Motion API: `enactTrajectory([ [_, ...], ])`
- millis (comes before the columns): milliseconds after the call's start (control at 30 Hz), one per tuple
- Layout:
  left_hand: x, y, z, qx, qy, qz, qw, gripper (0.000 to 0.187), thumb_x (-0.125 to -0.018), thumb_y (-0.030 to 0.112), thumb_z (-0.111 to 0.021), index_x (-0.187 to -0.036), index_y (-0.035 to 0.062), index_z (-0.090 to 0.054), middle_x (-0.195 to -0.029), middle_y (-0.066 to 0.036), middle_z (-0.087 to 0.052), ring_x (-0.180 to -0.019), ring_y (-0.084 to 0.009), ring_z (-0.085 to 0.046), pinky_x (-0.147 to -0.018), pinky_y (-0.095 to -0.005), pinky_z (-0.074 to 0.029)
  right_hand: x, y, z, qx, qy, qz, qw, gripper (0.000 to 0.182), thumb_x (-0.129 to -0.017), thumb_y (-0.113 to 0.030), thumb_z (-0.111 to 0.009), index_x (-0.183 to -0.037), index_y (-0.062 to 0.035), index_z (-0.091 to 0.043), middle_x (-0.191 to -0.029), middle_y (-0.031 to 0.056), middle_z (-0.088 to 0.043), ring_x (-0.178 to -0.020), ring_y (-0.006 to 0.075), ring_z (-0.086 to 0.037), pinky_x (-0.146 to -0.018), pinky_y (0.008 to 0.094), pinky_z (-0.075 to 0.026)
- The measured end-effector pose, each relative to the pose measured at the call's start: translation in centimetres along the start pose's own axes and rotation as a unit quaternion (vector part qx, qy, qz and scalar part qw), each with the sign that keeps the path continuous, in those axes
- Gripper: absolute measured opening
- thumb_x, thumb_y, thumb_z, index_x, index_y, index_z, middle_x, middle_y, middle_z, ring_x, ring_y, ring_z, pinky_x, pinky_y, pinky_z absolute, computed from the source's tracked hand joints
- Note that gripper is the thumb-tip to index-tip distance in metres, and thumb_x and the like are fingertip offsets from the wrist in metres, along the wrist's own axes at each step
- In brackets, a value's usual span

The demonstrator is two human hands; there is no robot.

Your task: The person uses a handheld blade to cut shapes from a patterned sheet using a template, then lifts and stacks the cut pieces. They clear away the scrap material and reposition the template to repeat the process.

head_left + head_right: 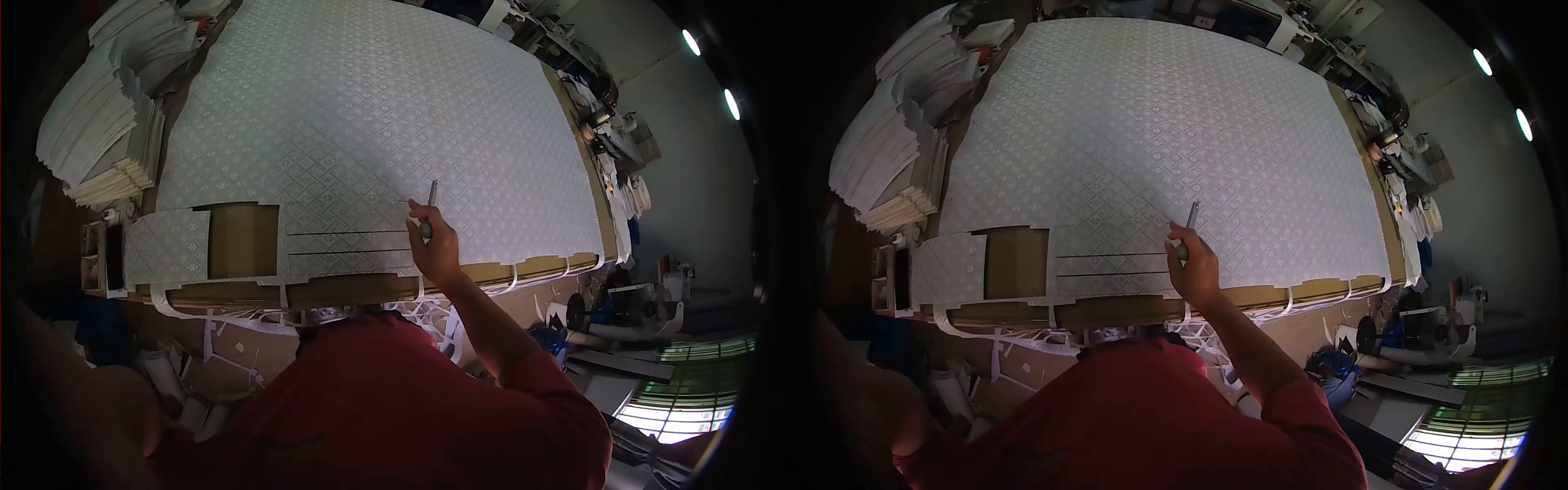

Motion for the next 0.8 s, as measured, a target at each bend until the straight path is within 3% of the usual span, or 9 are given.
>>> enactTrajectory([
  [167,-1.0,2.6,-2.8,-0.067,-0.030,0.006,0.997,0.081,-0.086,0.022,-0.083,-0.149,-0.0015,-0.038,-0.146,-0.024,-0.048,-0.131,-0.0345,-0.052,-0.110,-0.0477,-0.042,-0.8,4.1,3.4,-0.007,0.029,0.012,0.999,0.023,-0.093,-0.001,-0.069,-0.111,-0.0060,-0.056,-0.121,0.0250,-0.072,-0.102,0.0412,-0.073,-0.080,0.0418,-0.059],
  [233,-1.3,2.7,-3.5,-0.096,-0.043,0.020,0.994,0.080,-0.086,0.021,-0.082,-0.149,-0.0015,-0.038,-0.146,-0.023,-0.048,-0.131,-0.0342,-0.052,-0.110,-0.0475,-0.042,0.0,5.4,4.1,-0.022,0.029,-0.051,0.998,0.023,-0.092,-0.001,-0.070,-0.110,-0.0058,-0.057,-0.120,0.0246,-0.072,-0.101,0.0392,-0.074,-0.079,0.0399,-0.059],
  [333,-1.1,3.2,-4.0,-0.145,-0.054,0.022,0.988,0.079,-0.087,0.020,-0.082,-0.149,-0.0016,-0.039,-0.146,-0.023,-0.049,-0.131,-0.0338,-0.052,-0.109,-0.0471,-0.042,0.1,7.1,5.2,-0.049,0.027,-0.087,0.995,0.020,-0.094,0.000,-0.068,-0.110,-0.0048,-0.057,-0.119,0.0239,-0.073,-0.100,0.0298,-0.076,-0.079,0.0355,-0.058],
  [633,1.0,5.1,-2.4,-0.220,-0.058,0.015,0.974,0.076,-0.088,0.018,-0.080,-0.149,-0.0018,-0.040,-0.145,-0.023,-0.049,-0.129,-0.0326,-0.052,-0.108,-0.0459,-0.043,-4.7,9.5,8.8,-0.112,0.079,-0.056,0.989,0.015,-0.099,0.008,-0.058,-0.110,-0.0021,-0.054,-0.121,0.0224,-0.070,-0.126,0.0255,-0.064,-0.099,0.0327,-0.048],
  [800,1.6,4.5,-1.9,-0.235,-0.037,0.029,0.971,0.074,-0.088,0.017,-0.079,-0.148,-0.0019,-0.040,-0.144,-0.022,-0.050,-0.128,-0.0320,-0.052,-0.108,-0.0452,-0.043,-4.4,7.8,7.6,-0.118,0.043,-0.078,0.989,0.014,-0.100,0.006,-0.057,-0.110,-0.0024,-0.054,-0.122,0.0231,-0.069,-0.119,0.0237,-0.066,-0.099,0.0330,-0.048],
])
Point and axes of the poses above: each hand's wrist, its own x-axis away from the middle knuckle, its own z-axis out of the back of the hand, y = z × x, the point moved 1 cm from there along -x, towards the middle knuckle
